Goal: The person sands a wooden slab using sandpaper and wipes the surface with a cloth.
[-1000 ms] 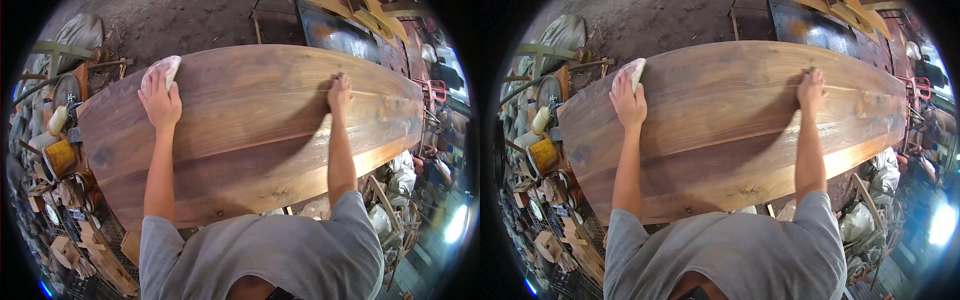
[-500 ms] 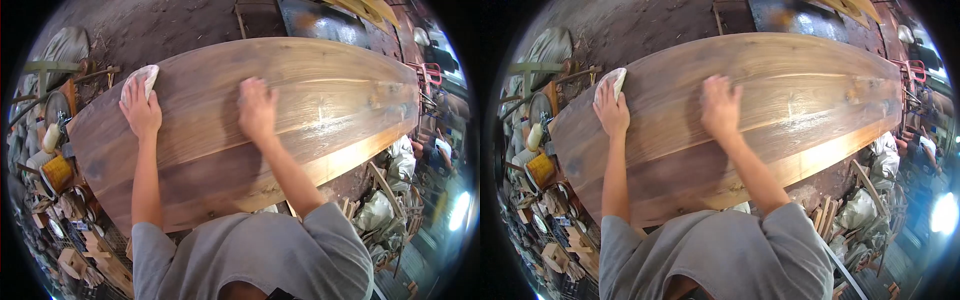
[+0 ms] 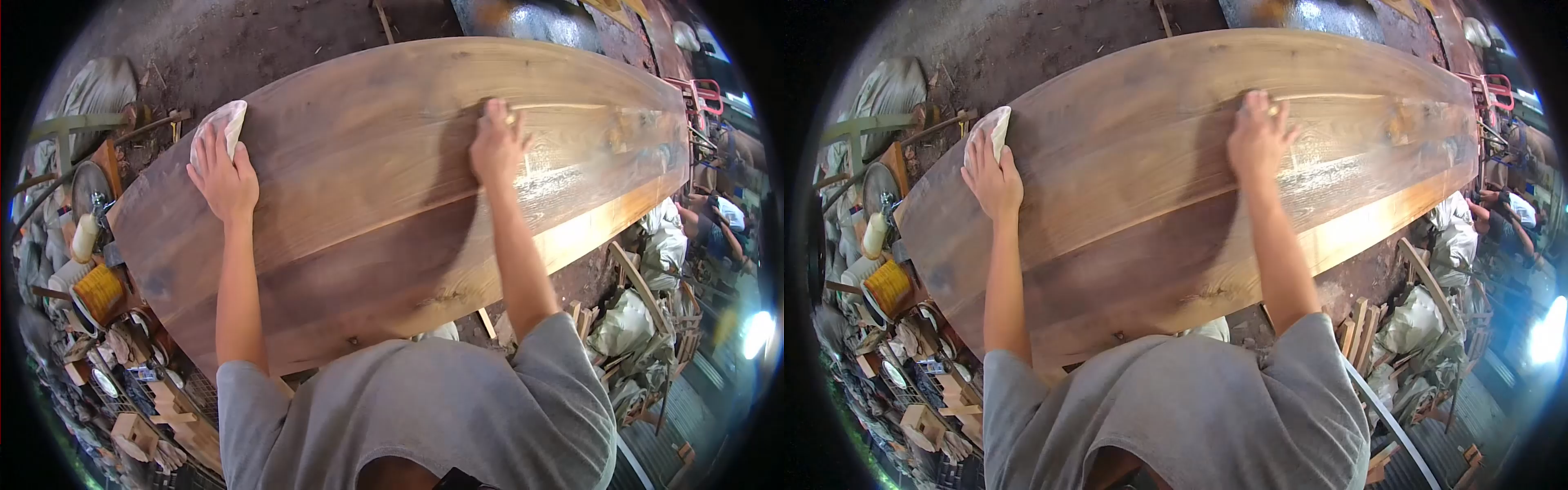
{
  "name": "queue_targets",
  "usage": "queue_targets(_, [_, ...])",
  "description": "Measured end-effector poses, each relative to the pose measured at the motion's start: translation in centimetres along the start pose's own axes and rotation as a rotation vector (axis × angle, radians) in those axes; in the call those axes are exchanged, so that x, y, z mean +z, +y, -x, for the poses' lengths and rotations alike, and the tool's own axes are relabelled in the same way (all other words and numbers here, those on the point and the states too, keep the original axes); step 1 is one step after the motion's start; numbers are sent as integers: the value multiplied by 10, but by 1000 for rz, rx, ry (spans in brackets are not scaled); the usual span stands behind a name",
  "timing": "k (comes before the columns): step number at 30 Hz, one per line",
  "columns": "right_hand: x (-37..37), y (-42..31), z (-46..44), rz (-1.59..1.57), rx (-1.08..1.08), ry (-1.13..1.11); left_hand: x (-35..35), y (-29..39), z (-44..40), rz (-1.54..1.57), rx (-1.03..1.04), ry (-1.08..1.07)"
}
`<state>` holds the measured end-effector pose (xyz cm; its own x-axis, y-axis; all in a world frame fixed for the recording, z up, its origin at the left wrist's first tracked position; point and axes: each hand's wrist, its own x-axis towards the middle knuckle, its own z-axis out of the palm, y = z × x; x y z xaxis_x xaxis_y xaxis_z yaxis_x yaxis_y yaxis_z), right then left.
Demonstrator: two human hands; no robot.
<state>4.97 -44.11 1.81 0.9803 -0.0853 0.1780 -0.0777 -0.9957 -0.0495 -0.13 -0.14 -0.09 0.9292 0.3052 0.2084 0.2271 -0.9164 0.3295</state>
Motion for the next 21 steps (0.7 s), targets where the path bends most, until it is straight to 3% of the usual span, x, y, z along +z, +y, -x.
queue_targets(3, [-14,-31,34,-62,-256,-55,2,3,-12,7,8,36])
queue_targets(4, [-16,-21,28,-57,-247,-67,0,2,-8,-1,13,20])
queue_targets(6, [-19,1,-3,-16,-22,-7,1,1,-8,12,18,28])
queue_targets(9, [-5,-32,24,-4,-81,-94,1,1,-7,19,16,41])
queue_targets(10, [-7,-35,41,-173,-134,-44,2,1,-8,5,16,34])
queue_targets(14, [-16,-4,-2,-28,-21,-19,1,-1,-6,61,27,48])
queue_targets(17, [-5,-40,29,-70,-60,-46,0,-1,-8,39,19,36])
queue_targets(21, [-21,-7,-3,13,-37,-61,0,-2,-5,49,49,36])
